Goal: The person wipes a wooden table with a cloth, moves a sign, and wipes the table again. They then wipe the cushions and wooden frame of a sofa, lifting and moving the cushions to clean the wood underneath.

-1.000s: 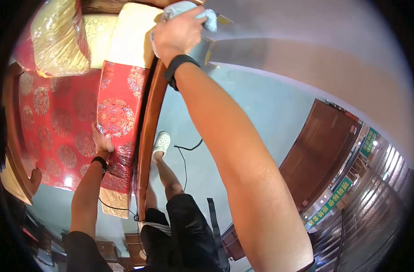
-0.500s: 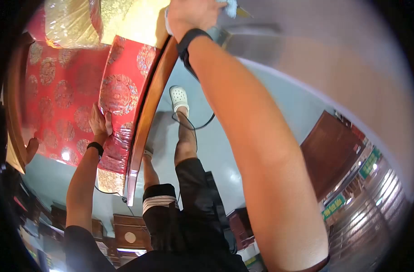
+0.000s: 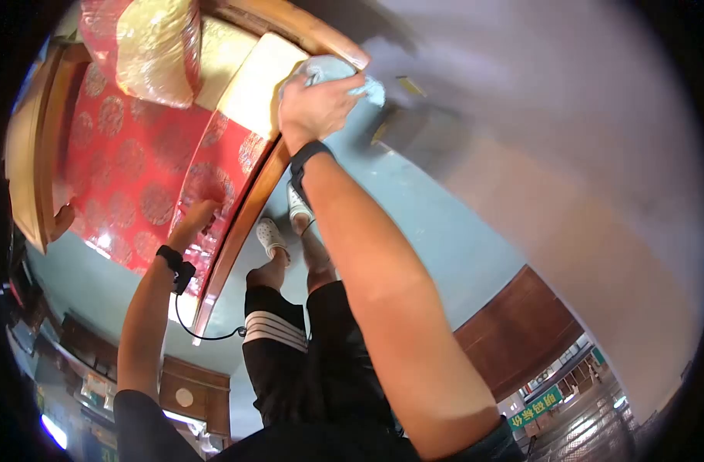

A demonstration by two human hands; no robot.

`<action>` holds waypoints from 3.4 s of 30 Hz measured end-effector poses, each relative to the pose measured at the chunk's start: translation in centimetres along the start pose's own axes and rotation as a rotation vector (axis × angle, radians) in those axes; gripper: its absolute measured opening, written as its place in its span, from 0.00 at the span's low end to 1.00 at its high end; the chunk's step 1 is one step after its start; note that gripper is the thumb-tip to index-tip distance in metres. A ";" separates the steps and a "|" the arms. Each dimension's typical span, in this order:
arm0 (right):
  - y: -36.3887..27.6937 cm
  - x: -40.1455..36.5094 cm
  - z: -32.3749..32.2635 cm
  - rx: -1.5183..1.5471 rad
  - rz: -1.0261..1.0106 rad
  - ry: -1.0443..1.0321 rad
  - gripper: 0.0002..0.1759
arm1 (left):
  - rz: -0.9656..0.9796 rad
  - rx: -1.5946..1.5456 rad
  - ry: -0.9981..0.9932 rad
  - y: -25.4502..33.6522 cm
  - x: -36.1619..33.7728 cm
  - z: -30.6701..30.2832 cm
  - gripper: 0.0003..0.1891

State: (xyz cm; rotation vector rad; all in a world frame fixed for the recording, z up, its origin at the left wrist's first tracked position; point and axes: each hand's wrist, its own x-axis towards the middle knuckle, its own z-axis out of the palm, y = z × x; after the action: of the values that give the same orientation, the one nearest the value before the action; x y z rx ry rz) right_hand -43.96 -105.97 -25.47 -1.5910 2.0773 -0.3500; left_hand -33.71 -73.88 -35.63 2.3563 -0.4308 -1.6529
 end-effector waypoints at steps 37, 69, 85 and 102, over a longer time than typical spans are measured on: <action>1.4 1.0 1.3 -0.161 -0.011 0.073 0.45 | -0.025 0.304 -0.165 2.4 5.7 4.3 0.28; -3.4 -11.8 13.4 -0.890 -1.761 -0.953 0.28 | 0.042 0.241 0.015 -0.1 11.8 9.5 0.23; -10.1 0.9 4.4 -0.985 -1.532 -0.793 0.45 | 0.007 0.079 -0.008 2.6 9.9 6.7 0.28; -9.9 3.5 10.9 -1.253 -1.495 -0.699 0.55 | 0.063 -0.348 0.156 2.3 -4.4 0.1 0.19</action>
State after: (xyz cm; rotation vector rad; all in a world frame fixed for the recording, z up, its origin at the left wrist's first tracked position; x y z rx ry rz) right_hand -30.70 -111.14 -30.64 -3.0132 0.0662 1.1143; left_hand -35.44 -74.43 -30.95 2.1662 -0.1685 -1.3755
